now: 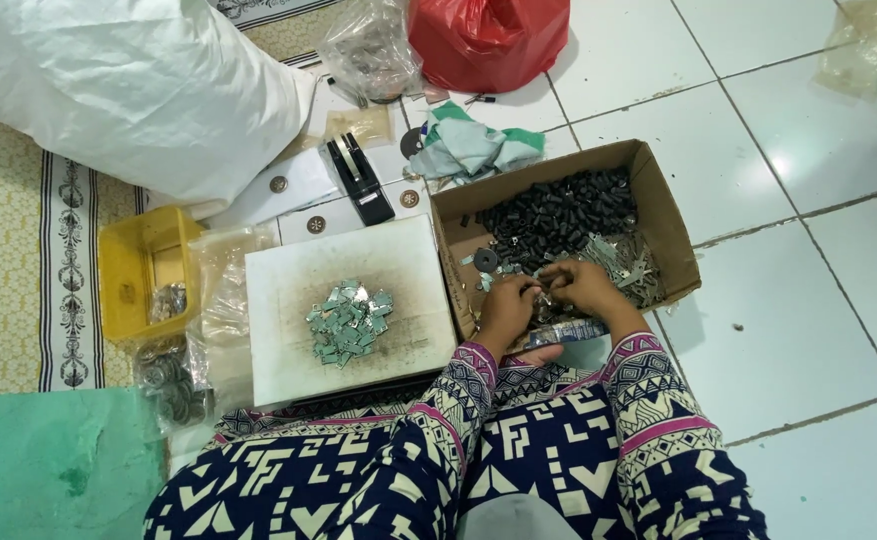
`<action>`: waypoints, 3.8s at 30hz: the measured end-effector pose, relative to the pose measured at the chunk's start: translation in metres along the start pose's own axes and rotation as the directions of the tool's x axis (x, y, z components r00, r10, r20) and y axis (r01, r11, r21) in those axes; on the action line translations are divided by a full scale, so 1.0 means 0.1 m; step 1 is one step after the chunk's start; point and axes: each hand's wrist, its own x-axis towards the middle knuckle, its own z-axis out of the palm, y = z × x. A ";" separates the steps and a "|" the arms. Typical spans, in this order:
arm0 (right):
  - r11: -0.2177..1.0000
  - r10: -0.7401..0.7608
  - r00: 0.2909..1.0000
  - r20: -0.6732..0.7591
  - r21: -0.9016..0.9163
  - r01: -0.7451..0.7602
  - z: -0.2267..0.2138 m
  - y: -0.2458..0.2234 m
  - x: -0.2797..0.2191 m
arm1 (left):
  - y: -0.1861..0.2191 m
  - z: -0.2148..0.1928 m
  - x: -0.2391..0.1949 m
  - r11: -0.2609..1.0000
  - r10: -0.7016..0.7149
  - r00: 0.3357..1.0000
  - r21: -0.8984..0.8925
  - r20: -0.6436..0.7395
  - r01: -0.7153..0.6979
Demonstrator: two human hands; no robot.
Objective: The person sits on the floor and sorts small metal parts from a cardboard box onto a white tray. They repeatedly pick up individual pieces, separate them by hand, and place them into a growing pile on the tray.
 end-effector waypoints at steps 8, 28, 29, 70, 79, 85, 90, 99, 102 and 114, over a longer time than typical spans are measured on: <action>0.875 0.048 0.998 0.049 0.480 -0.065 -0.07 -0.01 -0.01 | -0.18 0.18 0.12 0.979 -0.005 0.997 -0.202 -0.075 -0.010; 0.750 0.123 0.992 -0.034 0.658 -0.070 -0.02 -0.44 -0.33 | 0.21 -0.28 -0.06 0.603 -0.249 0.953 -0.743 0.173 0.292; 0.748 0.119 0.992 -0.038 0.661 -0.065 0.01 -0.49 -0.36 | 0.29 -0.40 -0.12 0.577 -0.268 0.946 -0.756 0.181 0.308; 0.945 -0.252 0.963 -0.097 0.189 0.266 2.02 -2.73 -0.54 | -0.73 -2.81 -1.65 0.962 -0.209 0.761 -0.269 -0.615 0.046; 0.943 -0.322 0.917 -0.235 0.007 0.333 0.68 -1.98 -0.61 | -0.43 -2.68 -1.48 0.983 0.038 0.686 -0.095 -0.727 -0.155; 0.974 -0.193 0.918 -0.347 -0.177 0.139 -0.14 -0.90 -0.48 | -0.15 -1.98 -0.96 0.956 0.227 0.813 -0.038 -0.536 -0.292; 0.888 0.057 0.978 -0.199 -0.438 -0.141 -0.19 -0.05 -0.45 | 0.31 -1.09 -0.62 0.925 0.319 0.928 -0.151 -0.195 -0.350; 0.836 0.227 0.966 -0.127 -0.483 -0.260 0.03 0.63 0.22 | -0.02 0.21 -0.07 0.977 0.168 0.985 0.124 0.043 -0.172; 0.873 0.160 0.981 -0.108 -0.449 -0.192 -0.03 0.07 -0.20 | -0.05 0.24 0.06 0.943 0.208 0.978 0.269 -0.017 -0.196; 0.870 -0.159 0.987 -0.006 -0.474 0.137 0.03 -0.75 -0.46 | 0.12 0.06 -0.11 0.908 0.140 0.990 0.402 -0.032 -0.116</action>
